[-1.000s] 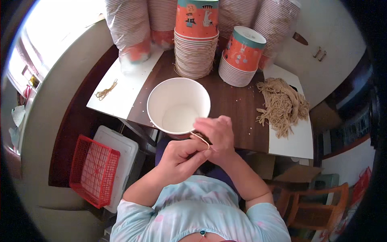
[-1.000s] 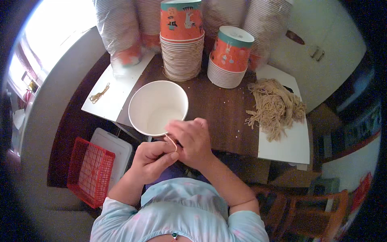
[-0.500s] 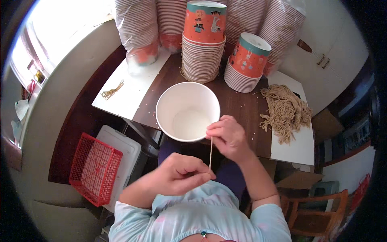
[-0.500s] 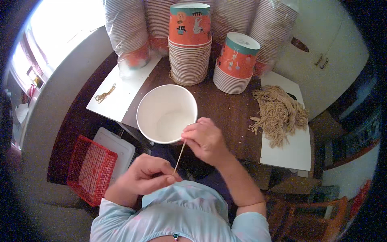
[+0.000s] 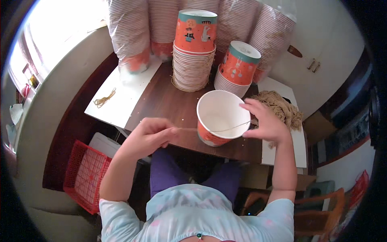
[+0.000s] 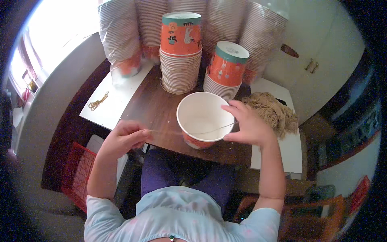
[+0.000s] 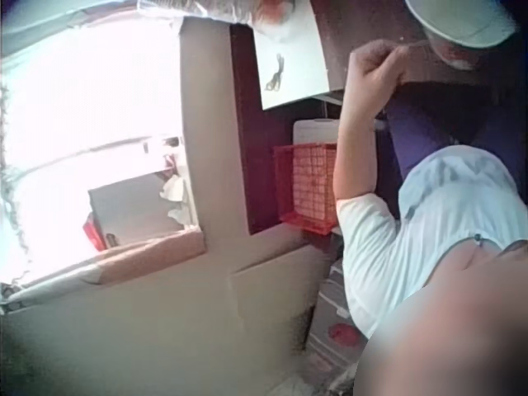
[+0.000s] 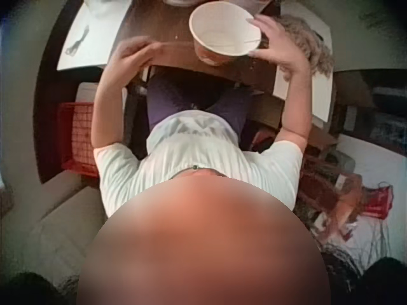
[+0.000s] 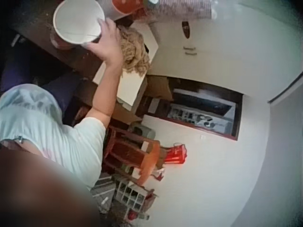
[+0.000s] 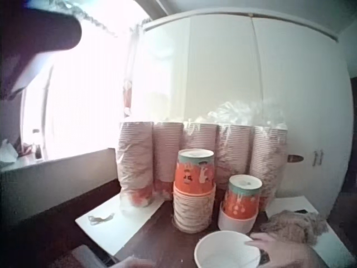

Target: Thread thin strings through the pre-drilled holes of paper buckets and tie knots to secure them as handles.

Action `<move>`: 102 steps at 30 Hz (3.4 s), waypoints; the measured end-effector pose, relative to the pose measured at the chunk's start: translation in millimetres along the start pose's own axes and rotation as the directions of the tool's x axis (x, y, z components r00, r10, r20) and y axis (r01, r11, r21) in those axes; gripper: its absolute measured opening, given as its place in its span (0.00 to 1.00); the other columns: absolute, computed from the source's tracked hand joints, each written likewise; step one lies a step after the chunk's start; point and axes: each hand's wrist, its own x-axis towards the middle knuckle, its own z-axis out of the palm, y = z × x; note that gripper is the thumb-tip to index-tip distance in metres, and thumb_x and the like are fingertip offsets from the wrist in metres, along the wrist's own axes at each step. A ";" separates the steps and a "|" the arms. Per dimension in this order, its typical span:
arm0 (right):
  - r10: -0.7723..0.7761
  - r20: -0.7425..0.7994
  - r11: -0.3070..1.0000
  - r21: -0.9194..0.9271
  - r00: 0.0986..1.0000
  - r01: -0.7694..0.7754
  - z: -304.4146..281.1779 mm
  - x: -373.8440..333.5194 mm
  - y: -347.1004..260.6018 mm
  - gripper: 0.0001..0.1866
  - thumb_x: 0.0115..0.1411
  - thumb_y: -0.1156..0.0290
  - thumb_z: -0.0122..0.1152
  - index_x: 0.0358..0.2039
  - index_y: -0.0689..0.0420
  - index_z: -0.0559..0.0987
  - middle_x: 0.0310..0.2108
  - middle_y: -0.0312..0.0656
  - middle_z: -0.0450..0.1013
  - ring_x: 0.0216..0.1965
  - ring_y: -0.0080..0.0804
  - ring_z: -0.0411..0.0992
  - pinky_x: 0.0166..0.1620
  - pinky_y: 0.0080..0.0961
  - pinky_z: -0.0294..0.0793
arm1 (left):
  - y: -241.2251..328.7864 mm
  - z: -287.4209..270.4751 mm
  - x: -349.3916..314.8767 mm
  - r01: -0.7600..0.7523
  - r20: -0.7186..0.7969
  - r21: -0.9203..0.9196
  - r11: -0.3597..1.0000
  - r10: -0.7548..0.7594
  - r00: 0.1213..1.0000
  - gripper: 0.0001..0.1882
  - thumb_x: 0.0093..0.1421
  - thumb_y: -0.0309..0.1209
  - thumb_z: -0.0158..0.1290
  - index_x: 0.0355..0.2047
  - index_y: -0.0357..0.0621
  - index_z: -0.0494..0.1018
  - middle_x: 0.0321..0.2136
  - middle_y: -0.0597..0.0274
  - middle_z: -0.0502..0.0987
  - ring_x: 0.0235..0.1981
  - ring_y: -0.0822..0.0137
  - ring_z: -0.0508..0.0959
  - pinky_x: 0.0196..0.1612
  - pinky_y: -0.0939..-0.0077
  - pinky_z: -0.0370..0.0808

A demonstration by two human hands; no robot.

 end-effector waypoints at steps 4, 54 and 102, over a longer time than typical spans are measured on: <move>-0.117 -0.184 0.837 0.511 0.976 0.197 -0.9 9.2 -82.4 0.49 0.42 0.62 0.74 0.62 0.60 0.58 0.57 0.52 0.62 0.56 0.39 0.63 0.58 0.34 0.63 | 22.9 29.6 39.8 0.012 0.185 -0.034 0.999 -0.005 0.983 0.13 0.62 0.36 0.52 0.30 0.37 0.76 0.17 0.72 0.70 0.19 0.81 0.67 0.22 0.85 0.63; -0.052 -0.009 0.990 -0.130 0.999 0.050 13.2 71.2 57.4 0.06 0.49 0.72 0.60 0.24 0.63 0.78 0.32 0.49 0.72 0.36 0.43 0.73 0.39 0.33 0.72 | -25.6 59.3 117.9 -0.064 -0.132 0.400 0.914 0.126 0.983 0.20 0.51 0.27 0.57 0.44 0.30 0.73 0.33 0.55 0.79 0.33 0.70 0.78 0.40 0.76 0.74; 0.257 -0.067 0.918 0.328 0.964 -0.222 25.9 -11.9 -44.8 0.06 0.53 0.74 0.59 0.24 0.65 0.77 0.16 0.33 0.70 0.19 0.13 0.63 0.22 0.16 0.61 | -63.0 28.2 106.6 0.060 0.115 -0.237 0.970 -0.034 0.993 0.22 0.48 0.21 0.48 0.46 0.31 0.72 0.36 0.58 0.77 0.36 0.73 0.76 0.44 0.80 0.73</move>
